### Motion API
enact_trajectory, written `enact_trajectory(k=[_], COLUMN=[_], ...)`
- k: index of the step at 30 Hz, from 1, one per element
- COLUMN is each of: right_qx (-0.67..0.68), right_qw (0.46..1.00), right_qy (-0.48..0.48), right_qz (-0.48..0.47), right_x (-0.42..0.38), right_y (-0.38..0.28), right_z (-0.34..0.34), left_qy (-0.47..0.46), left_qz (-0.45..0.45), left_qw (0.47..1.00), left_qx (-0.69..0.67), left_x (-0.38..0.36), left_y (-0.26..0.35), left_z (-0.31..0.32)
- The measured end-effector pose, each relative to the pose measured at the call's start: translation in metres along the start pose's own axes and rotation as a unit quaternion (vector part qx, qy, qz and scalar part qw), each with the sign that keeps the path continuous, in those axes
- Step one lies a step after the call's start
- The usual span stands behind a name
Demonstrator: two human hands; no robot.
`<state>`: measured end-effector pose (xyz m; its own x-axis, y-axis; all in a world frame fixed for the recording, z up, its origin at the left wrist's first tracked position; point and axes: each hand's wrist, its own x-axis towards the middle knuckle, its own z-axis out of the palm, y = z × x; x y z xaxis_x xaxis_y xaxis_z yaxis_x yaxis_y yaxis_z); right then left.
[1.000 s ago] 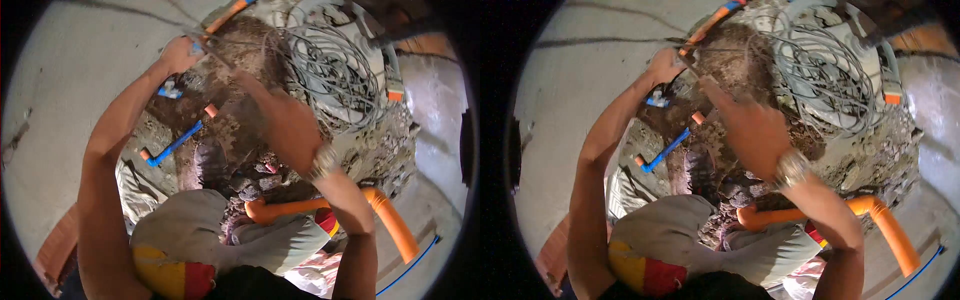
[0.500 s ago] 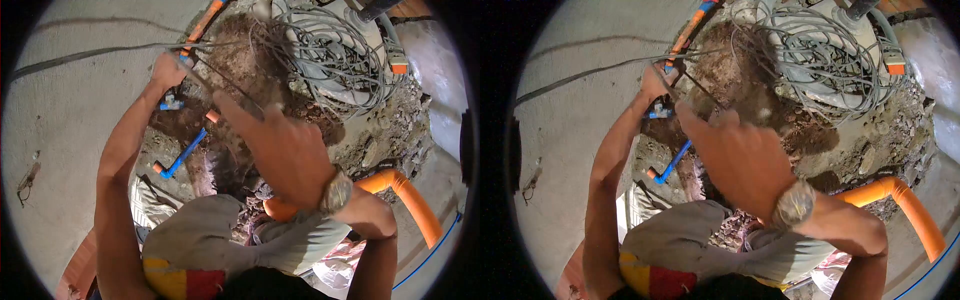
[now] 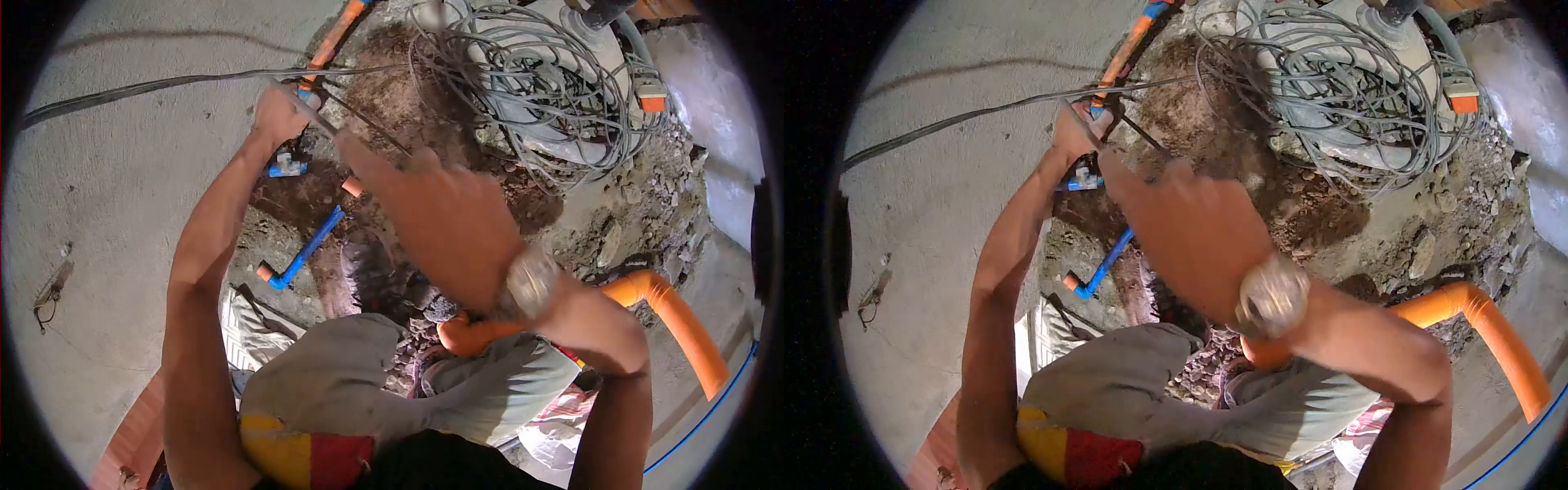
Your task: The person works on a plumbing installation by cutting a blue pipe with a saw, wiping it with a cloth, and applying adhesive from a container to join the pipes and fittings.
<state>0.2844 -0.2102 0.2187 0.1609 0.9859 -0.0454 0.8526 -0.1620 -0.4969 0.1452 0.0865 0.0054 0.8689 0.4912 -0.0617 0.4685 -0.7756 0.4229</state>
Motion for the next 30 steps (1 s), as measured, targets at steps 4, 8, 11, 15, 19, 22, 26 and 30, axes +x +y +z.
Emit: enact_trajectory(k=[4, 8, 11, 15, 19, 22, 26, 30], right_qx=[-0.02, 0.016, -0.042, -0.001, -0.014, -0.006, -0.025, -0.044], right_qw=[1.0, 1.0, 0.996, 1.0, 0.997, 0.994, 0.994, 0.993], right_qy=[-0.019, 0.01, -0.069, -0.012, -0.049, -0.075, -0.09, -0.09], right_qz=[0.01, 0.001, 0.042, 0.007, 0.064, 0.073, 0.054, 0.06], right_x=[0.004, 0.004, -0.011, 0.004, -0.013, -0.01, 0.003, -0.006], right_y=[-0.002, 0.0, -0.016, 0.006, -0.005, 0.006, 0.012, 0.003], right_z=[0.004, 0.005, -0.016, 0.009, -0.002, 0.008, 0.014, 0.004], left_qy=[-0.001, 0.002, -0.019, -0.003, -0.015, -0.047, 0.038, 0.027], left_qz=[-0.059, 0.005, -0.045, -0.054, -0.085, -0.087, 0.005, -0.06], left_qw=[0.998, 0.999, 0.999, 0.998, 0.996, 0.99, 0.999, 0.992], left_qx=[0.038, 0.038, 0.023, 0.038, 0.037, 0.101, 0.018, 0.11], left_x=[-0.005, 0.003, -0.003, -0.005, 0.001, -0.005, 0.002, -0.006], left_y=[0.006, -0.012, 0.009, 0.007, 0.008, 0.0, -0.005, 0.002], left_z=[0.0, 0.009, -0.004, 0.001, 0.001, 0.005, 0.014, 0.01])
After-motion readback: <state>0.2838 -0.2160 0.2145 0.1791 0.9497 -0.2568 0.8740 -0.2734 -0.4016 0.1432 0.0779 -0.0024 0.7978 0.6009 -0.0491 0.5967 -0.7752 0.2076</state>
